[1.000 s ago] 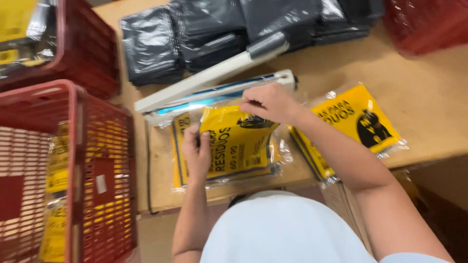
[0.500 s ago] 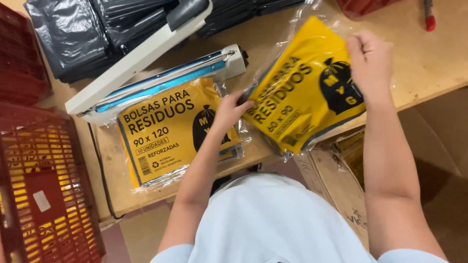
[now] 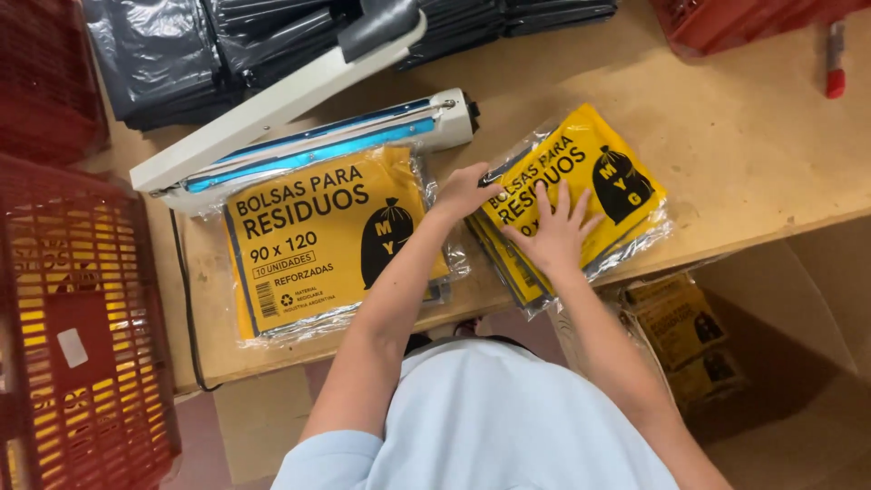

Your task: Sealing the outer packaging of plastic bag stacks using a heat sealer and then packing the finished units into a cardboard box.

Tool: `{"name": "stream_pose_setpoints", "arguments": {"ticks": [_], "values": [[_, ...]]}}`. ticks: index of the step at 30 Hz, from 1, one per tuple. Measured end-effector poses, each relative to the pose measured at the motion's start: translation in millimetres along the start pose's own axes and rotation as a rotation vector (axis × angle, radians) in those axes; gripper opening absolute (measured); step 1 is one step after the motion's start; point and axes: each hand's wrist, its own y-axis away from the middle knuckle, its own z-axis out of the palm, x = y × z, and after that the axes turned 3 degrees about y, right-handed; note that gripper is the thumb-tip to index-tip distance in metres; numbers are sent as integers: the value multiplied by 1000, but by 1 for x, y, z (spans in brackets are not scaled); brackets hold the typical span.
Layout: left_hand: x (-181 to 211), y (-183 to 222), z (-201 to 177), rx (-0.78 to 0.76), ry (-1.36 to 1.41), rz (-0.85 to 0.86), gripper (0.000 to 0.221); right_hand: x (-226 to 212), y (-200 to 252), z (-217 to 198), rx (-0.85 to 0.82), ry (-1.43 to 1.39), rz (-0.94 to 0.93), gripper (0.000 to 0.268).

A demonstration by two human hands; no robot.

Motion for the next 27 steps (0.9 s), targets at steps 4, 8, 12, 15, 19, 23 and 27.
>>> {"name": "stream_pose_setpoints", "arguments": {"ticks": [4,8,12,15,19,23,27], "values": [[-19,-10,6,79,250,-210,38,-3,0,20,2,33,104,93],[-42,-14,5,181,215,-257,31,0,1,36,100,117,97,97],[-14,6,-24,99,134,-298,42,-2,4,45,181,151,59,99],[4,10,-38,-41,138,-365,46,-1,3,48,234,141,37,98],[-16,-13,-16,-61,65,-323,40,0,5,53,233,190,47,101],[8,-2,-40,-122,58,-335,48,1,4,53,162,172,87,99],[-28,-33,-13,-180,143,-371,54,12,4,43,48,53,113,100]]}}
